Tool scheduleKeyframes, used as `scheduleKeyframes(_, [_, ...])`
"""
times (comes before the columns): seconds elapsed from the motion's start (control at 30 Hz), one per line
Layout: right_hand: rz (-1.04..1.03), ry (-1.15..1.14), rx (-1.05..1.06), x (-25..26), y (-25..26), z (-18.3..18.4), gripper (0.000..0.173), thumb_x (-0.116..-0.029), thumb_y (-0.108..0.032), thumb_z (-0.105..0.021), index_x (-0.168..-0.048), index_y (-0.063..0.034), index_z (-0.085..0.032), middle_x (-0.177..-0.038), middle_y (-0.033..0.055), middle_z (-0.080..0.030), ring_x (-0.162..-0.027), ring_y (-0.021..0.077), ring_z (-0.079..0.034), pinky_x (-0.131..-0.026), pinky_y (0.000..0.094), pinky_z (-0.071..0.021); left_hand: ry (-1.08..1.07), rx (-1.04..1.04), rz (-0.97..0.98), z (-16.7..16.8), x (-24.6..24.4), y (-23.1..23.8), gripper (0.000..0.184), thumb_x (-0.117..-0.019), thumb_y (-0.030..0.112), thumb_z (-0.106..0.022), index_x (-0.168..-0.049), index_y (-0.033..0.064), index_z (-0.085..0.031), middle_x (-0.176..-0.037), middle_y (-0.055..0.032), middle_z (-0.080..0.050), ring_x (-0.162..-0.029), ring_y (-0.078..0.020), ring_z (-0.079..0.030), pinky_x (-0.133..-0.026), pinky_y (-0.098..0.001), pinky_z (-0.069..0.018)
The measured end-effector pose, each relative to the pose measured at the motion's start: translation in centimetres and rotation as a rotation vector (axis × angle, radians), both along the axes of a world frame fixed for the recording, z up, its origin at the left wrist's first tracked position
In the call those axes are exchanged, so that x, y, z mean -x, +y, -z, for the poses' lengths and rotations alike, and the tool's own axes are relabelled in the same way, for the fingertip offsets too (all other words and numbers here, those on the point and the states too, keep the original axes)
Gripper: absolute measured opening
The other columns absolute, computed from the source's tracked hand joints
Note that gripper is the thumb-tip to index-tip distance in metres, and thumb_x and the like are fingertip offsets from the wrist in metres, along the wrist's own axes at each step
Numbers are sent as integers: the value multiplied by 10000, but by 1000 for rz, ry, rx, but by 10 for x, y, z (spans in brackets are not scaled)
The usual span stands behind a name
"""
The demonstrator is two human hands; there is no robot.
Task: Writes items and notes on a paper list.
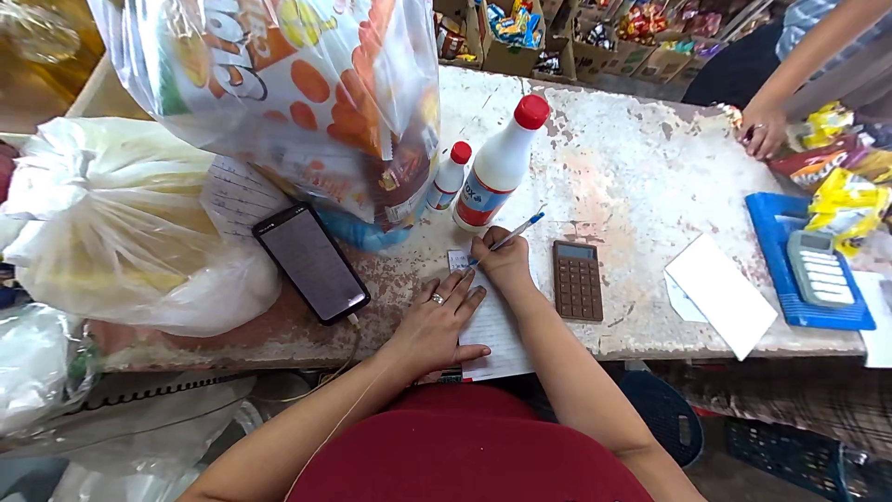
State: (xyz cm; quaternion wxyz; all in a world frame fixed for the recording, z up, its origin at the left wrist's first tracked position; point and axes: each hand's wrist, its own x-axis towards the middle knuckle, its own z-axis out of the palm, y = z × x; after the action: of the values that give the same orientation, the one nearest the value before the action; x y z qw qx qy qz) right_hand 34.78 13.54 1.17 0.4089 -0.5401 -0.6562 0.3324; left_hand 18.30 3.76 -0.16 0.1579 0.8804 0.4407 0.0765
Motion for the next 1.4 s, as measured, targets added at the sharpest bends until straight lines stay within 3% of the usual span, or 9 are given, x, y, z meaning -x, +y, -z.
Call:
scheduleKeyframes(0.17, [7, -19, 40, 0, -3, -8, 284, -899, -59, -680, -669, -84, -515, -576, -71, -473, -522, -20, -441, -521, 186, -392, -33, 18, -1, 0, -2, -1, 937, -923, 821, -298, -1580, 159, -395, -1693, -141, -240, -1575, -314, -194, -1229, -586, -209])
scheduleKeyframes(0.3, [-22, 73, 142, -3, -3, -15, 184, -967, -136, -676, -818, -56, -603, -652, -60, -577, -546, -2, -533, -546, 202, -493, -101, 73, -3, -3, 1, -1, 903, -929, 776, -409, -1597, 169, -360, -1691, -132, -249, -1572, -316, -202, -1228, -602, -197])
scheduleKeyframes(0.4, [-54, 135, 195, -10, -8, -15, 230, -1063, -221, -556, -961, -52, -673, -790, -47, -671, -639, 20, -610, -625, 230, -557, -127, 120, 13, -7, 2, -1, 891, -938, 726, -473, -1604, 150, -335, -1699, -138, -223, -1573, -329, -193, -1231, -603, -176])
scheduleKeyframes(0.47, [-50, 178, 150, -9, -10, -11, 272, -1070, -228, -518, -924, -72, -686, -769, -65, -685, -645, 20, -628, -638, 232, -569, -138, 127, 19, -9, 3, 0, 888, -939, 710, -493, -1604, 144, -330, -1700, -141, -216, -1573, -329, -194, -1235, -592, -178])
scheduleKeyframes(0.7, [20, 145, 43, -3, -8, -6, 228, -1029, -199, -594, -811, -141, -565, -640, -100, -581, -543, -2, -558, -545, 191, -508, -163, 115, 29, -9, 3, 0, 883, -941, 699, -499, -1592, 121, -351, -1698, -149, -218, -1575, -321, -188, -1240, -567, -175])
scheduleKeyframes(0.9, [67, 80, 69, -11, -9, -5, 248, -981, -209, -697, -807, -76, -580, -629, -40, -564, -530, 42, -548, -537, 249, -512, -138, 91, 0, -5, 1, -1, 905, -927, 748, -457, -1590, 140, -363, -1685, -131, -269, -1564, -312, -231, -1232, -582, -198])
scheduleKeyframes(1.07, [63, 122, 14, -10, -4, 0, 275, -937, -173, -737, -739, -91, -566, -600, -81, -531, -525, -11, -507, -538, 189, -470, -118, -23, 72, 1, -2, -1, 919, -934, 761, -412, -1549, 78, -420, -1639, -161, -360, -1546, -312, -288, -1231, -605, -213])
scheduleKeyframes(1.23, [50, 114, 4, -11, -6, 2, 312, -916, -166, -759, -708, -114, -532, -570, -94, -485, -492, -17, -456, -506, 174, -419, -116, -4, 142, 1, 0, 0, 897, -944, 754, -411, -1554, 96, -414, -1657, -163, -320, -1554, -319, -265, -1241, -604, -190])
scheduleKeyframes(1.4, [56, 94, 57, -9, -15, -2, 305, -925, -166, -756, -710, -95, -552, -552, -23, -493, -450, 50, -436, -446, 224, -380, -80, 36, 122, 1, -1, 1, 921, -934, 790, -364, -1584, 138, -375, -1680, -164, -262, -1574, -317, -203, -1253, -575, -184])
